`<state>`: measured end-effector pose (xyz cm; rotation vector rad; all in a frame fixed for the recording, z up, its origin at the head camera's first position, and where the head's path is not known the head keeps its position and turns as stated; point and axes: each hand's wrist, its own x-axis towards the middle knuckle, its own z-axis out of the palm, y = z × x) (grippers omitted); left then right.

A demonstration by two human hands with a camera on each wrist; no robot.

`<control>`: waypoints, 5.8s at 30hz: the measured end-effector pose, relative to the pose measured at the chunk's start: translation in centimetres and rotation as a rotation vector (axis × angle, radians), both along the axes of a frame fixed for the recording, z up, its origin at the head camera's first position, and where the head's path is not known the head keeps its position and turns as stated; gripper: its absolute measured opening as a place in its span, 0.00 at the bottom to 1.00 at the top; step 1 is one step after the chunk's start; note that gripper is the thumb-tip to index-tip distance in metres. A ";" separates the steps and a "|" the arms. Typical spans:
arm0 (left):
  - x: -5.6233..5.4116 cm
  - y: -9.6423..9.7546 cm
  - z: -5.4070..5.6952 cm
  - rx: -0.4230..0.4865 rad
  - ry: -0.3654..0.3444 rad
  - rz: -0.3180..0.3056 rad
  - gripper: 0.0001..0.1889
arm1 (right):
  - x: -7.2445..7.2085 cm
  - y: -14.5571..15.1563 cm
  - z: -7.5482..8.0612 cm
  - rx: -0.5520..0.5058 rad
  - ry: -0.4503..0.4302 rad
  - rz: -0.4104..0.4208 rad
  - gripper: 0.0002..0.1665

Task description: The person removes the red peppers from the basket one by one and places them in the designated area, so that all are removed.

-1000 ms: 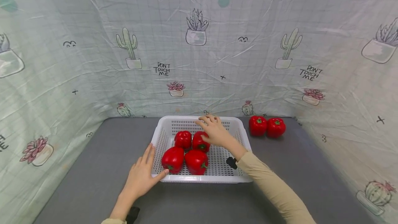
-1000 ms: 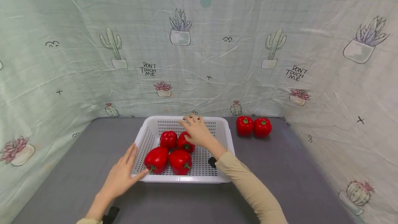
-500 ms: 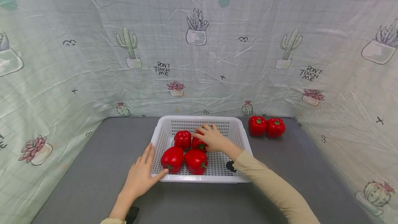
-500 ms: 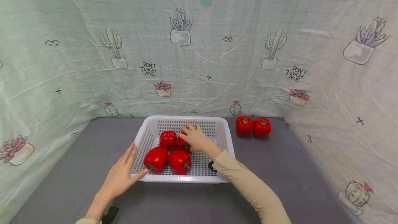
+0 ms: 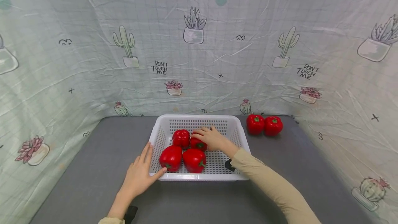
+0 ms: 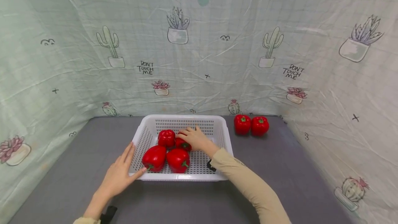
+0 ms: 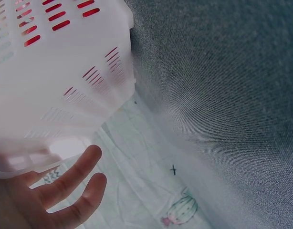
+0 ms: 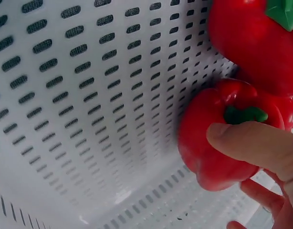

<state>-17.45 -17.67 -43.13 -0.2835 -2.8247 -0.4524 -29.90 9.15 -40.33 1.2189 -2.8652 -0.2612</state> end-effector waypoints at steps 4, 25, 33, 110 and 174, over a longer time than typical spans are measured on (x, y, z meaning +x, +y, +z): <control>0.0 0.0 0.1 0.002 -0.003 -0.004 0.49 | -0.1 -0.1 -0.1 0.010 0.001 -0.017 0.45; 0.0 0.0 0.1 0.001 0.003 -0.010 0.49 | -0.2 -0.1 -1.0 0.100 0.070 -0.011 0.44; 0.1 -0.2 0.0 -0.001 0.006 0.000 0.49 | -0.4 -0.4 -0.8 0.084 0.015 -0.042 0.49; 0.0 0.2 -0.3 0.027 0.023 0.011 0.48 | 3.2 8.8 6.5 -0.372 0.293 0.095 0.45; 0.1 0.1 -0.4 0.061 0.013 -0.001 0.48 | 2.7 22.0 -1.3 -0.441 0.111 -0.303 0.45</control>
